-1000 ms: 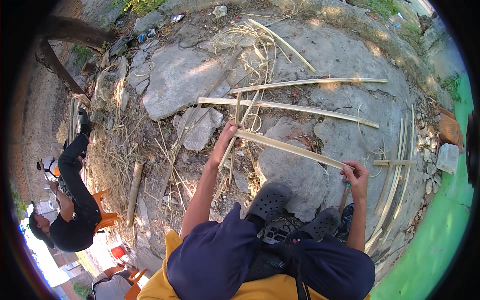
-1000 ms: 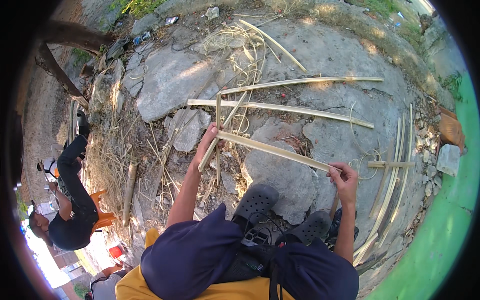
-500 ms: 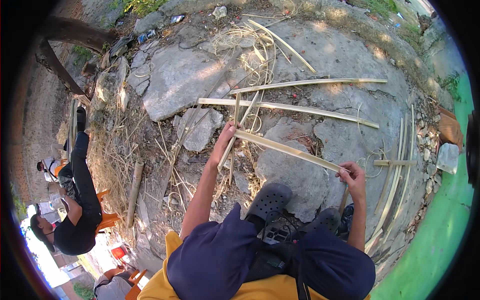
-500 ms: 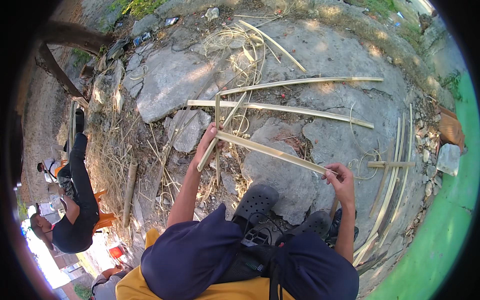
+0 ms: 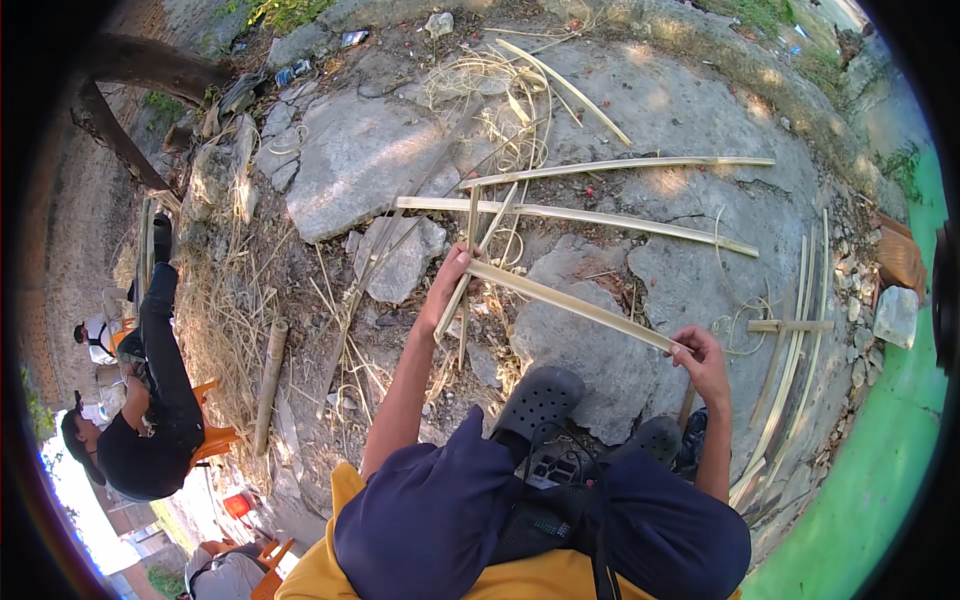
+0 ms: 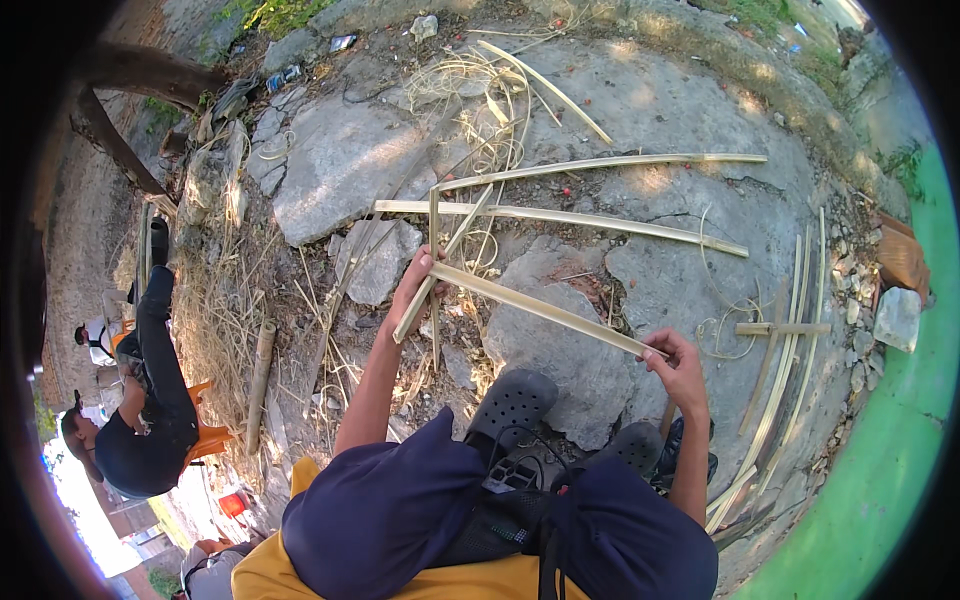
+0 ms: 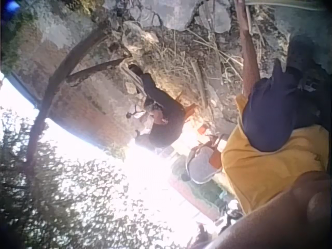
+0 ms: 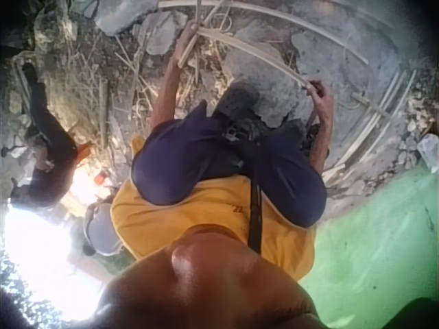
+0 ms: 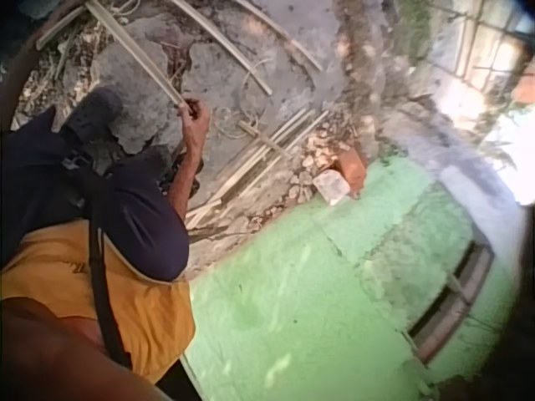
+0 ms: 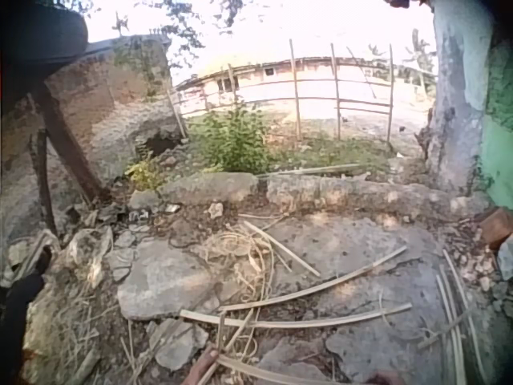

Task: The person assembles a frame by hand using thin bamboo strips, crossing them over a central bamboo rod and weaving them together to form a structure.

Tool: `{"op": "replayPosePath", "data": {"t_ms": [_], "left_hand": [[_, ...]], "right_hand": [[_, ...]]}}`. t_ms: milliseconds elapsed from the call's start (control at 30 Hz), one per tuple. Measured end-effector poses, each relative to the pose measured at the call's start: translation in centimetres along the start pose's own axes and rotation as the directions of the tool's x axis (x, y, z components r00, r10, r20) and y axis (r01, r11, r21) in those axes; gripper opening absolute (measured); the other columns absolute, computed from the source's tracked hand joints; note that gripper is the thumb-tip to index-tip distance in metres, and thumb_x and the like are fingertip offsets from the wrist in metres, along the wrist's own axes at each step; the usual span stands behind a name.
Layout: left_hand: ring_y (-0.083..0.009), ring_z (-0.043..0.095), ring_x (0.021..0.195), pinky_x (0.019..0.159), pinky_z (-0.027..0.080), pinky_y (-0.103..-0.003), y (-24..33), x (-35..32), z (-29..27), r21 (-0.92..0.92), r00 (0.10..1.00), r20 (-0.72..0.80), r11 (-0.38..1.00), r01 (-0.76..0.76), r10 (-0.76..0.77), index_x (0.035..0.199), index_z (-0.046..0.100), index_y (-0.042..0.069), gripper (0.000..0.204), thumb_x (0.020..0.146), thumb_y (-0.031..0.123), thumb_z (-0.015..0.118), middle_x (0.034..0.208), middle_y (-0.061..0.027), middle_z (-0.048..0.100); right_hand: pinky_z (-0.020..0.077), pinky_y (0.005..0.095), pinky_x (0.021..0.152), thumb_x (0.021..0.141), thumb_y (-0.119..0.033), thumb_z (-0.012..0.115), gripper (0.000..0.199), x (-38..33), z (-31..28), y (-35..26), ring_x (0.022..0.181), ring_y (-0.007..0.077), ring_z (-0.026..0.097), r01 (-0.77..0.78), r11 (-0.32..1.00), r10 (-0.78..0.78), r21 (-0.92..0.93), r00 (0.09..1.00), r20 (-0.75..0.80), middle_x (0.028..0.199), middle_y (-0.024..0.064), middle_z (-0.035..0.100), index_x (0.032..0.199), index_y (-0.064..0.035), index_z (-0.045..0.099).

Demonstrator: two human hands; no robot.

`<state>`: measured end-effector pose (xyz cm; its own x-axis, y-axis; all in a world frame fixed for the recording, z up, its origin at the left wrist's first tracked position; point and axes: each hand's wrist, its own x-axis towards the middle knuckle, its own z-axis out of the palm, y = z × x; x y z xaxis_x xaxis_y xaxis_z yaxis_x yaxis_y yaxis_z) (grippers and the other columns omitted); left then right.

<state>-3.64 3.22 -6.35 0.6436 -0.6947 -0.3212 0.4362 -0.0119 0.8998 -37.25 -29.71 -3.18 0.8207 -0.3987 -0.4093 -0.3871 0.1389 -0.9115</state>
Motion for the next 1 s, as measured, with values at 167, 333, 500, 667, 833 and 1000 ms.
{"op": "replayPosePath", "data": {"t_ms": [167, 333, 500, 667, 833, 1000], "left_hand": [[-0.0074, 0.039, 0.07, 0.067, 0.035, -0.025, 0.0, 0.0, 0.1, -0.016, 1.0, 0.018, 1.0, -0.002, 0.002, 0.118, 0.048, 0.013, 0.038, 0.104, 0.048, 0.051, 0.088, 0.0003, 0.053], [-0.0075, 0.039, 0.07, 0.067, 0.035, -0.026, -0.1, 0.2, -0.1, -0.005, 1.0, 0.021, 1.0, -0.009, 0.009, 0.118, 0.048, 0.013, 0.037, 0.104, 0.048, 0.05, 0.089, -0.0007, 0.054], [-0.0074, 0.04, 0.069, 0.066, 0.035, -0.026, 0.3, -0.2, 0.0, 0.022, 1.0, -0.004, 1.0, -0.017, 0.017, 0.117, 0.048, 0.013, 0.037, 0.105, 0.048, 0.051, 0.089, -0.001, 0.055], [-0.0074, 0.041, 0.07, 0.066, 0.036, -0.025, 0.1, 0.2, 0.6, -0.024, 1.0, -0.004, 1.0, -0.006, 0.006, 0.118, 0.049, 0.012, 0.037, 0.105, 0.047, 0.051, 0.085, 0.0006, 0.051], [-0.0075, 0.041, 0.07, 0.066, 0.036, -0.025, -0.1, 0.0, 0.2, -0.02, 0.999, -0.036, 1.0, 0.003, -0.004, 0.118, 0.049, 0.012, 0.038, 0.105, 0.047, 0.051, 0.083, 0.0013, 0.048], [-0.0078, 0.041, 0.07, 0.066, 0.036, -0.025, -0.1, 0.0, -0.5, 0.011, 1.0, -0.021, 1.0, 0.003, -0.003, 0.118, 0.05, 0.011, 0.041, 0.106, 0.05, 0.048, 0.082, 0.0015, 0.047]], "right_hand": [[0.0494, 0.0259, 0.07, 0.092, -0.007, 0.065, 0.013, 0.0, -0.1, 0.1, 0.079, 0.0104, 0.063, -0.039, 0.998, 0.041, -0.057, 0.999, 0.021, 0.088, 0.0064, 0.071, 0.103, -0.0007, 0.062], [0.0495, 0.0265, 0.07, 0.09, -0.003, 0.061, 0.014, -0.1, 0.3, -0.3, 0.077, 0.0115, 0.063, -0.046, 0.999, 0.048, -0.028, 0.996, 0.074, 0.087, 0.0073, 0.07, 0.103, -0.0007, 0.059], [0.0483, 0.0261, 0.068, 0.09, -0.004, 0.06, 0.013, -0.1, 0.8, -0.2, 0.075, 0.0109, 0.062, -0.068, 0.994, 0.076, -0.08, 0.991, 0.106, 0.082, 0.006, 0.069, 0.103, -0.002, 0.057], [0.0455, 0.0259, 0.064, 0.09, -0.003, 0.059, 0.014, -0.2, 0.4, 0.2, 0.069, 0.0096, 0.058, -0.069, 0.995, 0.076, -0.065, 0.991, 0.11, 0.078, 0.0043, 0.067, 0.103, -0.003, 0.054], [0.0396, 0.0239, 0.06, 0.095, -0.009, 0.058, 0.011, -0.3, 1.4, -0.7, 0.065, 0.0072, 0.05, -0.141, 0.989, 0.145, -0.043, 0.98, 0.139, 0.076, 0.0024, 0.064, 0.103, -0.003, 0.056], [0.0383, 0.025, 0.062, 0.104, -0.023, 0.053, 0.026, -0.2, 2.2, -1.0, 0.067, 0.0076, 0.046, -0.163, 0.985, 0.17, -0.055, 0.973, 0.153, 0.074, -0.001, 0.056, 0.106, 0.0003, 0.065]]}}
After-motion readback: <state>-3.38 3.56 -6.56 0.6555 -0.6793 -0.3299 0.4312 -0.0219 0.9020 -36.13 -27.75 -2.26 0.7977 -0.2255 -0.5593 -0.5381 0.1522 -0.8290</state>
